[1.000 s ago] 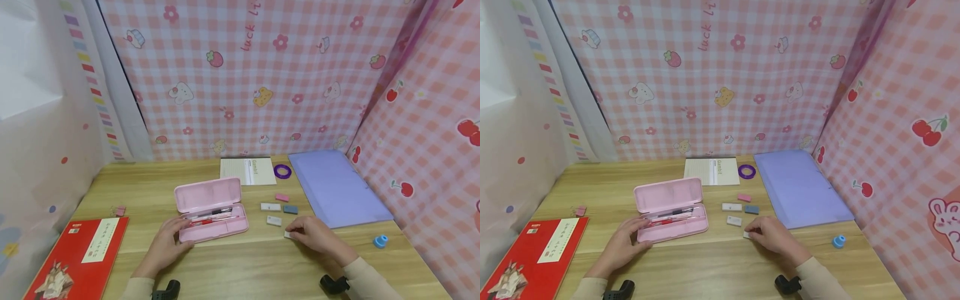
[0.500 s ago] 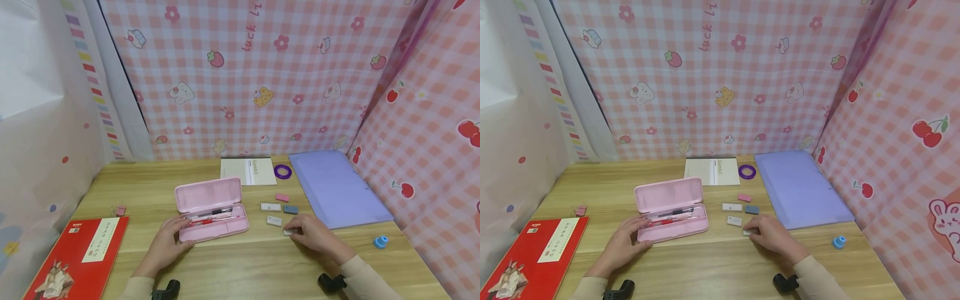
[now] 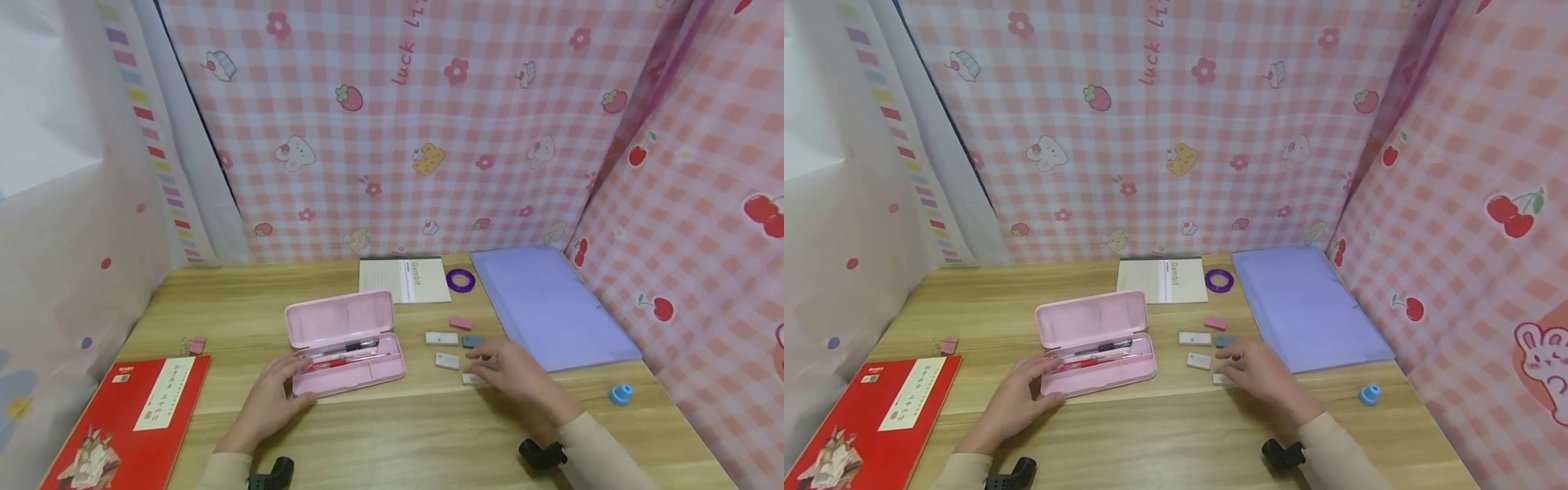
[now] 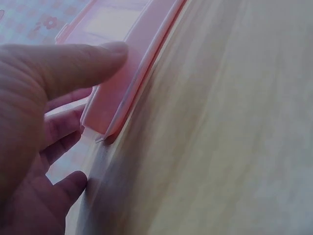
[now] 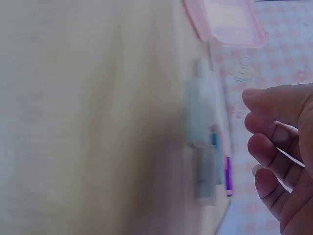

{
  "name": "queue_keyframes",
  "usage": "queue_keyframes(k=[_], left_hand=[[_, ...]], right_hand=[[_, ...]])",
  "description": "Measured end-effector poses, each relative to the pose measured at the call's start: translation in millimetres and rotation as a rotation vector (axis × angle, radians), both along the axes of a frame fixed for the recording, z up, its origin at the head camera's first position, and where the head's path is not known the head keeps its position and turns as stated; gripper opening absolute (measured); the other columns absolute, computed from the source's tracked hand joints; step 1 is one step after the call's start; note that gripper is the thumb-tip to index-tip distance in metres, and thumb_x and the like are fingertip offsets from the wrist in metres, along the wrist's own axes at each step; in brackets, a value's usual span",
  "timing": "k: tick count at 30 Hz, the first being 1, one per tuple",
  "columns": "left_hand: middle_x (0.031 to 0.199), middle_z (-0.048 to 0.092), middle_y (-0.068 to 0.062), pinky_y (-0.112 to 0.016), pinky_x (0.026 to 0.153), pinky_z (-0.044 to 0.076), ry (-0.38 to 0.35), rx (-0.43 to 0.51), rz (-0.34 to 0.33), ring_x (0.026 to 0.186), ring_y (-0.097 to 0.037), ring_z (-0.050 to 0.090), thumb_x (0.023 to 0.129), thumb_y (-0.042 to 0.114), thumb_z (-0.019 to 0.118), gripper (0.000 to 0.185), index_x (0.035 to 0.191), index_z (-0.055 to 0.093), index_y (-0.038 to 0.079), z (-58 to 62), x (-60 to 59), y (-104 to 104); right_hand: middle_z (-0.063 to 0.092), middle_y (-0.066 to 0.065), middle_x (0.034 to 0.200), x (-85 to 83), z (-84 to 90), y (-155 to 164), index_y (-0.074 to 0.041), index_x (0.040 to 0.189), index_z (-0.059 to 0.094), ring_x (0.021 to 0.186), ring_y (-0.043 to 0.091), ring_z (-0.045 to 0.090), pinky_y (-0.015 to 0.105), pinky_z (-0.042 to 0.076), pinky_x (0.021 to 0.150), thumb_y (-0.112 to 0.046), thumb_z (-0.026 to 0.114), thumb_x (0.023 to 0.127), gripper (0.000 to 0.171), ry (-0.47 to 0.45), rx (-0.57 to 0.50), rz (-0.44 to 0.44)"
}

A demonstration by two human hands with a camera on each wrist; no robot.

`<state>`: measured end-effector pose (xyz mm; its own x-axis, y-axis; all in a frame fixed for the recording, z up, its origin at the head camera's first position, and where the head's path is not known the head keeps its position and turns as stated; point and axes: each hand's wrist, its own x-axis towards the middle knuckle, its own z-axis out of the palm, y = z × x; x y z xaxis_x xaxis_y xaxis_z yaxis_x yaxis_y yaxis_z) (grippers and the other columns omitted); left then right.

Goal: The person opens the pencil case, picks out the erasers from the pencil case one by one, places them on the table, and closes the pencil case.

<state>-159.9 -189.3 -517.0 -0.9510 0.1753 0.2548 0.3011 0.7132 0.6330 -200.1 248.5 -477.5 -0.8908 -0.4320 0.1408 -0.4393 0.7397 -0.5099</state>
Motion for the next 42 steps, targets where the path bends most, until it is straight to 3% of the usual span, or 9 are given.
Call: queue_keyframes(k=[5,9,12,17,21,28,34,39,42], left_hand=[[0.131,0.055,-0.021,-0.058,0.103,0.036,-0.037,0.011,0.000,0.123,-0.040,0.048,0.073,0.022,0.084,0.065,0.131,0.059,0.005,10.9,-2.0,-2],[0.138,0.050,-0.020,-0.059,0.105,0.033,-0.087,-0.010,0.007,0.128,-0.042,0.044,0.080,0.022,0.079,0.066,0.138,0.051,0.007,28.2,-5.7,-4],[0.143,0.044,-0.021,-0.062,0.103,0.035,-0.059,-0.051,0.017,0.129,-0.042,0.041,0.082,0.023,0.077,0.075,0.146,0.041,0.008,41.8,-11.6,-7],[0.147,0.033,-0.024,-0.063,0.102,0.036,0.058,-0.112,0.001,0.131,-0.043,0.035,0.079,0.026,0.080,0.091,0.151,0.027,0.006,60.8,-21.6,-10],[0.153,0.024,-0.024,-0.063,0.106,0.030,0.023,-0.145,0.000,0.137,-0.043,0.026,0.079,0.040,0.078,0.101,0.153,0.018,0.008,70.9,-29.1,-12],[0.158,0.013,-0.020,-0.060,0.111,0.022,-0.128,-0.167,-0.021,0.142,-0.042,0.018,0.079,0.061,0.068,0.112,0.155,0.004,0.009,63.8,-41.7,-25],[0.157,0.020,-0.019,-0.057,0.111,0.025,-0.166,-0.188,-0.031,0.140,-0.041,0.024,0.082,0.056,0.068,0.107,0.155,0.006,0.007,55.8,-43.8,-25],[0.156,0.021,-0.020,-0.057,0.111,0.026,-0.166,-0.192,-0.030,0.140,-0.041,0.025,0.082,0.062,0.063,0.107,0.155,0.006,0.008,58.5,-40.1,-23],[0.156,0.022,-0.020,-0.057,0.110,0.027,-0.143,-0.196,-0.037,0.139,-0.041,0.027,0.083,0.058,0.066,0.105,0.155,0.008,0.008,62.2,-35.0,-23]], right_hand=[[0.070,0.000,0.105,-11.0,15.5,-4,-0.012,0.113,0.071,0.094,0.020,0.063,0.038,0.054,0.073,-0.018,0.072,0.087,0.027,0.018,-0.061,-0.011],[0.067,-0.001,0.114,-20.1,24.1,-15,-0.017,0.124,0.065,0.101,0.021,0.063,0.039,0.054,0.080,-0.023,0.073,0.087,0.039,0.042,-0.041,0.015],[0.062,0.001,0.124,-26.8,30.1,-26,-0.016,0.131,0.059,0.111,0.023,0.060,0.044,0.049,0.094,-0.030,0.072,0.087,0.048,0.029,-0.012,0.031],[0.049,0.004,0.141,-38.4,37.6,-51,-0.016,0.143,0.045,0.122,0.027,0.053,0.044,0.045,0.100,-0.050,0.069,0.084,0.073,-0.070,0.021,0.042],[0.037,0.004,0.151,-51.6,39.8,-73,-0.019,0.152,0.030,0.136,0.025,0.038,0.042,0.034,0.110,-0.055,0.067,0.083,0.086,-0.097,0.061,0.088],[0.023,0.003,0.158,-69.7,41.2,-111,-0.019,0.155,0.016,0.143,0.022,0.022,0.040,0.021,0.116,-0.054,0.068,0.083,0.096,-0.069,0.122,0.160],[0.019,0.002,0.159,-74.1,42.7,-126,-0.014,0.155,0.015,0.144,0.020,0.020,0.037,0.020,0.116,-0.053,0.067,0.085,0.096,-0.102,0.106,0.202],[0.022,0.003,0.158,-70.8,45.0,-128,-0.013,0.154,0.018,0.143,0.021,0.022,0.038,0.021,0.116,-0.053,0.065,0.086,0.092,-0.111,0.098,0.197],[0.027,0.005,0.156,-66.6,47.4,-126,-0.012,0.153,0.023,0.142,0.022,0.026,0.039,0.022,0.115,-0.051,0.065,0.087,0.088,-0.081,0.098,0.202]])
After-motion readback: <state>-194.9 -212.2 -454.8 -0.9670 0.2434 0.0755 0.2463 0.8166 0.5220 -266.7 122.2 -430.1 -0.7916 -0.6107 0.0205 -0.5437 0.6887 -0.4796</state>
